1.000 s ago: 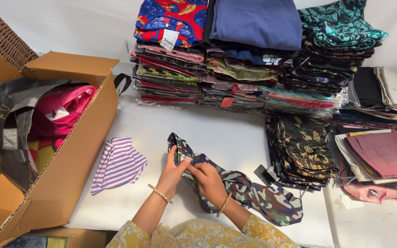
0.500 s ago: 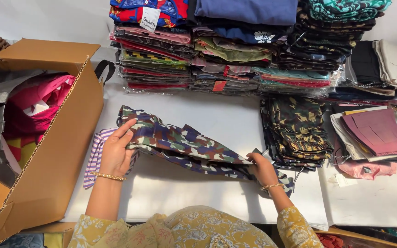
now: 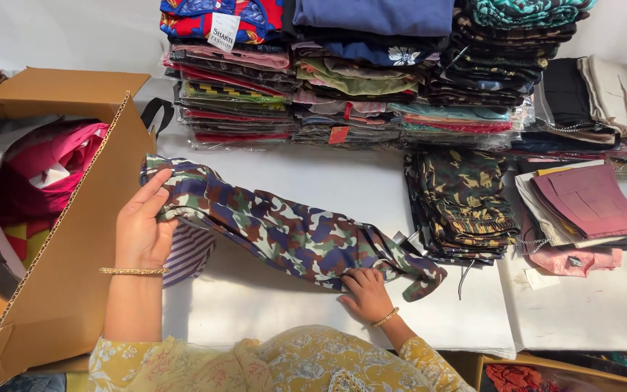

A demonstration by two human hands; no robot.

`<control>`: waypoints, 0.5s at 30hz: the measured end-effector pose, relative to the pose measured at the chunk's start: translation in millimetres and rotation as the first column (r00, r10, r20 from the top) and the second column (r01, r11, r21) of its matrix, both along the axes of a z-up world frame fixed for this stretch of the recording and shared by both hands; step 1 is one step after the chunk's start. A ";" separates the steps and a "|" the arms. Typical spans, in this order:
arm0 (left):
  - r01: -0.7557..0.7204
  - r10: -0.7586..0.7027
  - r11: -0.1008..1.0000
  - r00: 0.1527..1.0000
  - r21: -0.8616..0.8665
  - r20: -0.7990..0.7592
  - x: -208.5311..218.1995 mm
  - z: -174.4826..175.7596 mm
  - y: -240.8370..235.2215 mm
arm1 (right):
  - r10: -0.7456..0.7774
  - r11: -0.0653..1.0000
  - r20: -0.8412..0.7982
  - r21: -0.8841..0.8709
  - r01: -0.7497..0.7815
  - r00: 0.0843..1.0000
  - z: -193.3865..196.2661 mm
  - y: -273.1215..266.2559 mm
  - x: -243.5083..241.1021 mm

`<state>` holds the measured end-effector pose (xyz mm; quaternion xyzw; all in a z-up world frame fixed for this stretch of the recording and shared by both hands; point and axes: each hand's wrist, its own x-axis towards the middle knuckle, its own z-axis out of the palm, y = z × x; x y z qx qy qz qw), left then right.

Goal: The person folds a camouflage-patterned garment and a blue floral garment on a white table. They then unfold a light blue floral top, smooth it out, and fold it neatly. The person places the folded items into a cardboard box.

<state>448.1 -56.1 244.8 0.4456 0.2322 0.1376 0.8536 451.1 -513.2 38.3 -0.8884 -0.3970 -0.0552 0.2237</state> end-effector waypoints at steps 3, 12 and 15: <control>-0.003 0.002 1.000 0.999 0.024 0.033 -0.2 3.8 10.2 | -0.132 0.991 0.007 -0.014 0.132 0.991 -31.2 -7.0 10.6; -0.096 0.101 0.995 0.971 -0.030 0.219 -20.3 39.7 46.3 | -0.498 0.837 0.048 0.287 0.465 0.866 37.2 -81.5 73.0; -0.109 0.113 0.994 0.966 -0.031 0.231 -22.5 45.0 50.1 | -0.435 0.879 0.029 0.230 0.418 0.900 52.1 -102.5 68.9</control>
